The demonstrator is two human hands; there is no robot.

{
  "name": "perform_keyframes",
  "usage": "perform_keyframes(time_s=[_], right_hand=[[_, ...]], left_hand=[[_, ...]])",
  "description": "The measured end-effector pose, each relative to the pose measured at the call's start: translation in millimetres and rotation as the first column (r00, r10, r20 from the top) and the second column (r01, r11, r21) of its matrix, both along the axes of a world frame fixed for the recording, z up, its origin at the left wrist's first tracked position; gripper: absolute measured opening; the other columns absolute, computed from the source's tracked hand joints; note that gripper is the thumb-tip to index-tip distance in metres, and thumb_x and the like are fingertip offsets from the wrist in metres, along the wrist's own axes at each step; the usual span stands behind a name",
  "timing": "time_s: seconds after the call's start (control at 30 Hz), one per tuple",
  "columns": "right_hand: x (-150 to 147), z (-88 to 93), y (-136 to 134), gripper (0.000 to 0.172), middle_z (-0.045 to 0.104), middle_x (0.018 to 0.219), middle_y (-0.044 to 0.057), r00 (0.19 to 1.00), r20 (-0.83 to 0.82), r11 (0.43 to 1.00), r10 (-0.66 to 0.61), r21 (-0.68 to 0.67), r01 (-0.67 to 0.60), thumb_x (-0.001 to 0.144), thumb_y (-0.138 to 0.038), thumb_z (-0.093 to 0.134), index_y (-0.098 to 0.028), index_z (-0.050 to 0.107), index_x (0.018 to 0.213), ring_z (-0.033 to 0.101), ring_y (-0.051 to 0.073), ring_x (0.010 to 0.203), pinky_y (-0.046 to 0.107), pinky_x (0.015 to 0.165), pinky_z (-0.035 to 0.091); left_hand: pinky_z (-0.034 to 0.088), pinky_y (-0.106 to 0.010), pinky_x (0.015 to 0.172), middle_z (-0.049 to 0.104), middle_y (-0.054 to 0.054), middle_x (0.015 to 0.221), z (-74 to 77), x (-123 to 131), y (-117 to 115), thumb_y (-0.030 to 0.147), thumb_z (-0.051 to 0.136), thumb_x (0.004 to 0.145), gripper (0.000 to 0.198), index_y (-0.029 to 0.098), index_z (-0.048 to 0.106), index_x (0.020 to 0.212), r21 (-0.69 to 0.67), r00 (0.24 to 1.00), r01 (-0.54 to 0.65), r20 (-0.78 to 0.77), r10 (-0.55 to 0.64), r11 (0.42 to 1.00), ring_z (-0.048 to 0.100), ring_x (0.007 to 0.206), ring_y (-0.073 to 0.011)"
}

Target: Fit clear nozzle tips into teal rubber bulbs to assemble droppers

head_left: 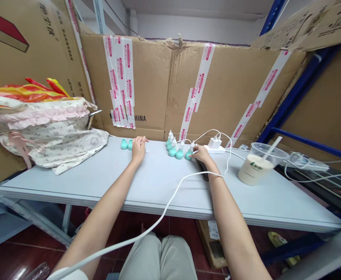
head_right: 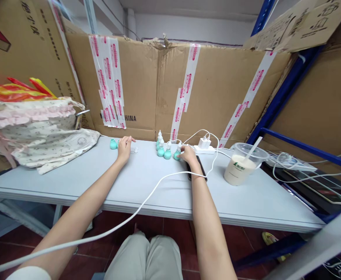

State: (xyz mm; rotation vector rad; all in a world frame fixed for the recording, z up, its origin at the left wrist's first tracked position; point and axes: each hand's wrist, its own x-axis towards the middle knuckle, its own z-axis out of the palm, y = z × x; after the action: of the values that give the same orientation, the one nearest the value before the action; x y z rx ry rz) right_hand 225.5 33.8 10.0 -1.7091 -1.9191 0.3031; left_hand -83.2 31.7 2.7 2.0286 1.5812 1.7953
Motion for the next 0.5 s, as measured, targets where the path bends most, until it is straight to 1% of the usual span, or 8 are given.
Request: perform_keyframes(time_s=[0.07, 0.17, 0.23, 0.4, 0.5], right_hand=[[-1.1, 0.6, -1.0, 0.024, 0.068, 0.086, 0.006, 1.0, 0.011, 0.999, -0.025, 0.032, 0.024, 0.057, -0.016, 0.068, -0.014, 0.066, 0.081, 0.062, 0.019, 0.08, 0.025, 0.074, 0.045], [-2.3, 1.1, -1.7, 0.021, 0.068, 0.083, 0.005, 1.0, -0.016, 0.999, -0.018, 0.034, 0.018, 0.059, -0.02, 0.067, -0.015, 0.066, 0.079, 0.062, 0.019, 0.08, 0.025, 0.072, 0.045], [-3.3, 1.0, -1.8, 0.021, 0.069, 0.084, 0.004, 1.0, -0.018, 0.999, -0.01, 0.036, 0.011, 0.06, -0.022, 0.067, -0.015, 0.066, 0.08, 0.062, 0.019, 0.081, 0.025, 0.072, 0.045], [-6.2, 1.6, -2.9, 0.02, 0.069, 0.086, 0.005, 0.998, 0.064, 0.999, -0.017, 0.042, 0.015, 0.062, -0.021, 0.066, -0.017, 0.067, 0.081, 0.062, 0.02, 0.083, 0.026, 0.074, 0.044], [-7.9, 2.0, -3.5, 0.025, 0.069, 0.087, 0.004, 0.998, 0.063, 0.999, 0.004, 0.037, -0.006, 0.062, -0.021, 0.066, -0.018, 0.068, 0.086, 0.062, 0.019, 0.084, 0.026, 0.075, 0.044]], left_hand=[[0.034, -0.033, 0.084, 0.059, -0.004, 0.079, 0.3, 0.1, -0.3, 0.034, 0.026, 0.091, 0.04, 0.021, 0.055, 0.067, 0.0, 1.0, 0.001, 0.001, -0.001, 1.0, 0.05, 0.084, -0.0188], [0.034, -0.033, 0.085, 0.059, -0.004, 0.079, 0.7, 0.2, -0.4, 0.034, 0.026, 0.091, 0.039, 0.021, 0.055, 0.067, -0.007, 1.0, -0.003, 0.004, 0.003, 1.0, 0.05, 0.084, -0.0187], [0.034, -0.033, 0.085, 0.059, -0.004, 0.079, 0.5, 0.1, -0.3, 0.034, 0.026, 0.091, 0.039, 0.021, 0.055, 0.068, -0.012, 1.0, -0.003, 0.002, 0.003, 1.0, 0.051, 0.085, -0.0187], [0.034, -0.034, 0.085, 0.059, -0.004, 0.079, -0.4, -0.4, 0.6, 0.036, 0.026, 0.09, 0.04, 0.021, 0.055, 0.067, -0.018, 1.0, -0.001, 0.007, 0.001, 1.0, 0.05, 0.085, -0.0193], [0.034, -0.034, 0.084, 0.059, -0.004, 0.079, -0.6, -0.5, 0.8, 0.036, 0.026, 0.09, 0.04, 0.022, 0.056, 0.068, -0.02, 1.0, -0.002, -0.005, 0.001, 1.0, 0.05, 0.085, -0.0198]])
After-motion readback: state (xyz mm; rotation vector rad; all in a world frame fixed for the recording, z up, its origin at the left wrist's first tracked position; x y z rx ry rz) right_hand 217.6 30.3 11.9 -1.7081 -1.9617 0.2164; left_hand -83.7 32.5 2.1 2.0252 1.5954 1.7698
